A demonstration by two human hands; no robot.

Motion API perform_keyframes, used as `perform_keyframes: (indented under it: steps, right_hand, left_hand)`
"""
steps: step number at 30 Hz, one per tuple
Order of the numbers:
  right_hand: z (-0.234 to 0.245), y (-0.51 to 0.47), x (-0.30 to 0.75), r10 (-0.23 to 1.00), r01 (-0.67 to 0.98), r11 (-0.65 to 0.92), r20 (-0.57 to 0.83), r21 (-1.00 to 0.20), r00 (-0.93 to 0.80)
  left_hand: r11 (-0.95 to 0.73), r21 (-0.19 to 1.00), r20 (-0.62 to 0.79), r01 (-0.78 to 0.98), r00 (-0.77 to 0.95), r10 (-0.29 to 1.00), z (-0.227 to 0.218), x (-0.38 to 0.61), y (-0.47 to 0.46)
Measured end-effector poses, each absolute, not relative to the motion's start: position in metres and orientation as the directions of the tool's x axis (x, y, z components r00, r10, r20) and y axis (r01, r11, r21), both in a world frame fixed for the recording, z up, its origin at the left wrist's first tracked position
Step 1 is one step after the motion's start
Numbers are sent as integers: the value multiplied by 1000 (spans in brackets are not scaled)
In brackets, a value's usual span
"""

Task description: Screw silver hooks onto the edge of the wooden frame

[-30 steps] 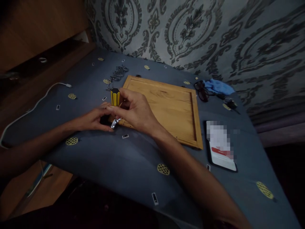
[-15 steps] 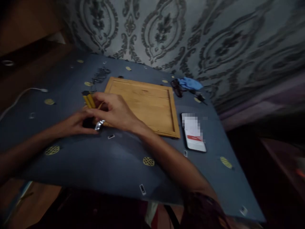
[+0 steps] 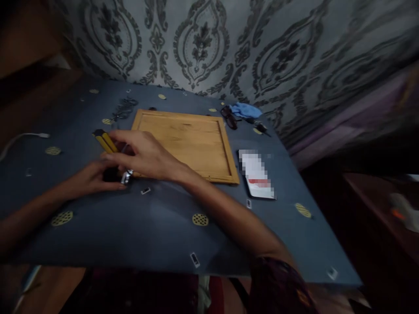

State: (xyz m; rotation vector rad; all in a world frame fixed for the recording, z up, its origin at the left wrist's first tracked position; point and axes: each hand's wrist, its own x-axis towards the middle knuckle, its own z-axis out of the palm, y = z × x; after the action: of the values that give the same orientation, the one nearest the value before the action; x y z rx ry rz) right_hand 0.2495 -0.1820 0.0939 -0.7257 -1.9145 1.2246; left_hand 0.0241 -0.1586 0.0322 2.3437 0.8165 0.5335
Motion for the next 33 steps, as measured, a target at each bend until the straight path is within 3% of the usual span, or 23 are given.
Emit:
perform_keyframes:
  steps: [5, 13, 18, 23, 28, 33]
  right_hand:
    - [88, -183, 246, 820, 93, 439, 356, -894, -448]
    - [87, -178, 242, 882, -53, 449, 452, -892, -135]
    - [68, -171, 237, 961, -190, 277, 274, -942, 45]
    - [54, -161, 241, 994, -310, 103, 86, -945, 68]
    - [62, -158, 247, 990, -357, 136, 111, -924, 90]
    - [59, -168, 237, 984, -225, 175, 160, -959, 80]
  left_hand:
    - [-627, 650, 143, 429, 741, 656, 37, 26, -160]
    - [-629, 665, 146, 402, 757, 637, 38, 24, -160]
    - [-663, 631, 178, 402, 757, 629, 32, 19, -168]
    - [-668, 587, 151, 457, 749, 645, 23, 13, -167]
    - [-673, 599, 205, 434, 729, 653, 22, 14, -163]
    - [-633, 597, 179, 493, 687, 704, 15, 10, -157]
